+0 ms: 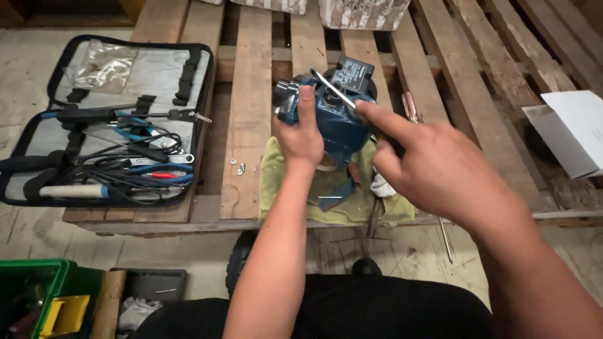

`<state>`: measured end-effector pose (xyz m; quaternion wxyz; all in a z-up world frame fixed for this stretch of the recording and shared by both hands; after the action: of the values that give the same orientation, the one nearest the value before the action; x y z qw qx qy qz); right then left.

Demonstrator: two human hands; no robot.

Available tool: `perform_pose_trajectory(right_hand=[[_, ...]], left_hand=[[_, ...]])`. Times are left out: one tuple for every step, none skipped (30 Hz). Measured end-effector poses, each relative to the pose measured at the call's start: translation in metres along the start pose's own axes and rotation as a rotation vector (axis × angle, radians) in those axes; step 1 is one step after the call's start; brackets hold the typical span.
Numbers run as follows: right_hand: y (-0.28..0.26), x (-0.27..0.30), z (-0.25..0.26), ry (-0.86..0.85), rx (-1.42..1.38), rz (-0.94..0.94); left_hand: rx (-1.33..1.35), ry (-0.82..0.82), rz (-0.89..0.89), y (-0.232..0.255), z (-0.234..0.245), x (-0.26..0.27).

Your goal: Cleaning a pump core with a cloth and reassembling it by tightening screws with a screwdriver on a wooden pallet.

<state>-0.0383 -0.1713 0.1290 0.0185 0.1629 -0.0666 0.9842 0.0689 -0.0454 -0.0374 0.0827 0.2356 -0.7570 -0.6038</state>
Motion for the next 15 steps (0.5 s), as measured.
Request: perform_pose_trajectory(right_hand=[[0.0, -0.004, 0.001, 0.035, 0.036, 0.051], [-0.001, -0.007, 0.002, 0.07, 0.072, 0.103], [-0.001, -0.009, 0.001, 0.069, 0.08, 0.105], [-0.001, -0.012, 0.0, 0.039, 0.142, 0.087], [-0.001, -0.015, -0.001, 0.01, 0.201, 0.061], [-0.002, -0.016, 0.004, 0.011, 0.205, 0.057], [-0.002, -0.015, 0.007, -0.051, 0.193, 0.016], [-0.001, -0.014, 0.011, -0.113, 0.18, -0.025], [0.005, -0.021, 0.011, -0.114, 0.181, -0.028], [0.01, -0.027, 0.012, -0.091, 0.209, 0.034], [0.014, -0.032, 0.013, -0.066, 0.237, 0.096], [0.027, -0.04, 0.01, -0.067, 0.239, 0.092], [0.035, -0.049, 0.008, 0.021, 0.264, 0.233], [0.043, -0.056, 0.005, 0.111, 0.287, 0.374], [0.049, -0.062, 0.006, 0.108, 0.289, 0.376]], left_hand=[[0.039, -0.03, 0.038, -0.001, 0.0, -0.002], [0.077, -0.06, 0.077, -0.002, 0.0, -0.004], [0.083, -0.054, 0.078, -0.007, 0.003, -0.008], [0.112, -0.106, 0.028, -0.01, 0.005, -0.012], [0.142, -0.164, -0.021, -0.014, 0.005, -0.016], [0.147, -0.165, -0.019, -0.014, 0.005, -0.018], [0.144, -0.169, -0.082, -0.014, 0.004, -0.018], [0.141, -0.174, -0.146, -0.014, 0.004, -0.018], [0.142, -0.175, -0.142, -0.015, 0.004, -0.019], [0.153, -0.182, -0.14, -0.016, 0.004, -0.02], [0.164, -0.19, -0.138, -0.016, 0.004, -0.02], [0.167, -0.192, -0.135, -0.016, 0.002, -0.02], [0.182, -0.198, -0.12, -0.017, 0.002, -0.019], [0.197, -0.203, -0.104, -0.017, 0.003, -0.019], [0.197, -0.2, -0.103, -0.017, 0.002, -0.019]])
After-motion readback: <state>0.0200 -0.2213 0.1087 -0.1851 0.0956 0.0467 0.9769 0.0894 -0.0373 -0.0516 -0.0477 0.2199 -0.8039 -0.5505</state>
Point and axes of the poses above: each hand's wrist, its own x-axis away from the middle knuckle, its own z-axis out of the back of the hand, y = z × x, the point moved 2 cm from there along -x, towards the middle knuckle, and after that the axes turned 4 degrees about -y, right-handed, at the moved point
